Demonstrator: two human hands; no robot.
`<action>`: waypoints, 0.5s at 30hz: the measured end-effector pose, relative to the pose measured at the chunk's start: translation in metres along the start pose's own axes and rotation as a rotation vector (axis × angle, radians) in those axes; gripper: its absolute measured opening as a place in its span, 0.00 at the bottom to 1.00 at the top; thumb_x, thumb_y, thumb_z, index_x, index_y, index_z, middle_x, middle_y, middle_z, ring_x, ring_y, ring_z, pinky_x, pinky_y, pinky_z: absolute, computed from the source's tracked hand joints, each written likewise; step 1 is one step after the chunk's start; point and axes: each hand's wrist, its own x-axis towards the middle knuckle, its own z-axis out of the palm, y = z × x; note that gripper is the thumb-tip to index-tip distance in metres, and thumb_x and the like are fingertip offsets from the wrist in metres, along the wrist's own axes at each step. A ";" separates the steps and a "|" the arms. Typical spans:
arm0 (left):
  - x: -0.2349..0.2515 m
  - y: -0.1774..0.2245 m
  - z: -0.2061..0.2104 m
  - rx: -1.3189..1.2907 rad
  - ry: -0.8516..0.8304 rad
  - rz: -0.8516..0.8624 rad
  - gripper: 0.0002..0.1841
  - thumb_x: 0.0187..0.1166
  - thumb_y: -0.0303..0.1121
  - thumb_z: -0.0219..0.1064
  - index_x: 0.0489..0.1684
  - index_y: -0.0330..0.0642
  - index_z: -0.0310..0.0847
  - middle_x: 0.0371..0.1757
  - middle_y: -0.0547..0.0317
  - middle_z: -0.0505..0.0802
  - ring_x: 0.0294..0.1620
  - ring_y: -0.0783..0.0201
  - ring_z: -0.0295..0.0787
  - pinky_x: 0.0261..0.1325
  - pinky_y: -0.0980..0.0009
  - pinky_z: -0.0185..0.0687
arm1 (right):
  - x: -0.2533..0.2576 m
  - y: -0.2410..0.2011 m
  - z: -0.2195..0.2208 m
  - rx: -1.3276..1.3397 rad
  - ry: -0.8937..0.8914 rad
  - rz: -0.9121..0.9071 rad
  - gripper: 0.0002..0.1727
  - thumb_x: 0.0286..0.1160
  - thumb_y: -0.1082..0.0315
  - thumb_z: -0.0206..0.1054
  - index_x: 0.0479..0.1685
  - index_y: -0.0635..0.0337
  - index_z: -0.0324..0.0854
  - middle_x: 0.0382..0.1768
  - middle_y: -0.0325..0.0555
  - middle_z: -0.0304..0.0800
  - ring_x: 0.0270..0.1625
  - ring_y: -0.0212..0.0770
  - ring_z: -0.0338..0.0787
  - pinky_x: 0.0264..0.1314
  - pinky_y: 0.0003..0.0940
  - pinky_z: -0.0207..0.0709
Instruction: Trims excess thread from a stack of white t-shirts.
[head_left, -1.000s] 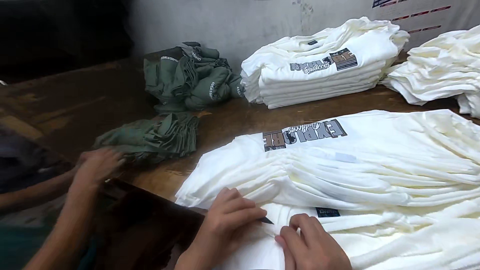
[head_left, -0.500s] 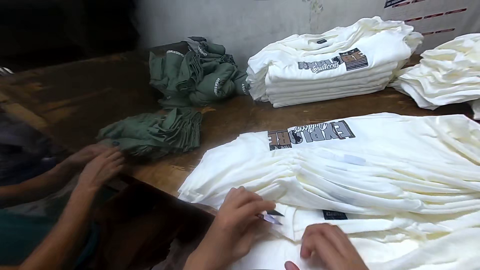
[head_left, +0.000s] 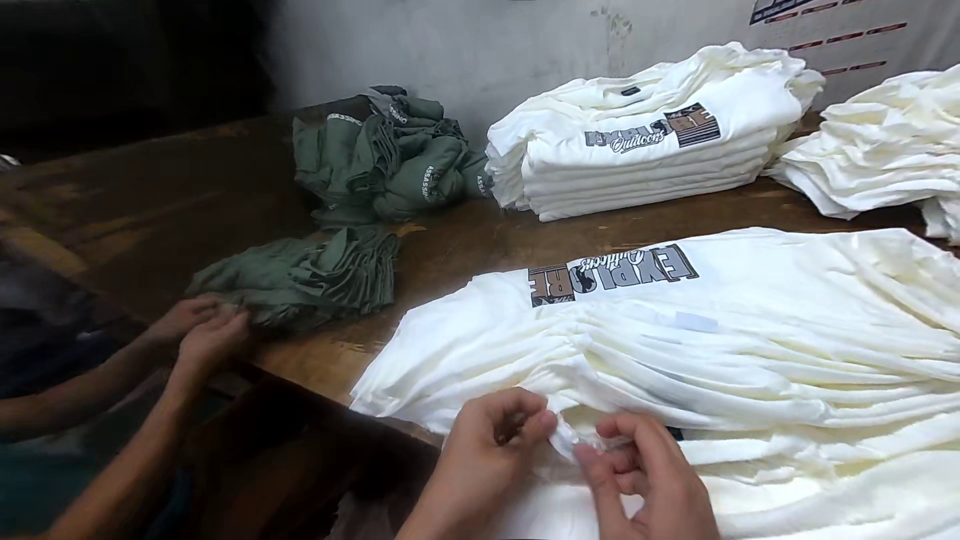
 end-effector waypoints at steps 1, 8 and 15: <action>0.000 -0.001 0.000 0.005 -0.014 0.018 0.03 0.77 0.33 0.72 0.38 0.45 0.90 0.24 0.74 0.87 0.18 0.82 0.74 0.20 0.84 0.67 | 0.002 -0.001 0.002 -0.024 -0.007 -0.008 0.23 0.74 0.60 0.77 0.58 0.70 0.85 0.48 0.53 0.88 0.33 0.33 0.89 0.33 0.27 0.86; -0.006 0.004 -0.002 0.311 0.053 0.250 0.09 0.66 0.31 0.77 0.42 0.46 0.91 0.36 0.72 0.95 0.33 0.81 0.89 0.33 0.83 0.85 | 0.004 0.004 0.002 0.206 0.188 -0.022 0.03 0.68 0.75 0.76 0.35 0.64 0.95 0.28 0.41 0.84 0.23 0.23 0.84 0.24 0.16 0.83; -0.003 0.029 0.007 1.021 0.154 0.652 0.10 0.60 0.44 0.80 0.37 0.55 0.95 0.35 0.65 0.92 0.37 0.61 0.91 0.40 0.59 0.86 | 0.008 0.003 -0.002 0.273 0.178 0.087 0.04 0.75 0.74 0.71 0.37 0.66 0.90 0.32 0.41 0.83 0.21 0.25 0.83 0.21 0.19 0.83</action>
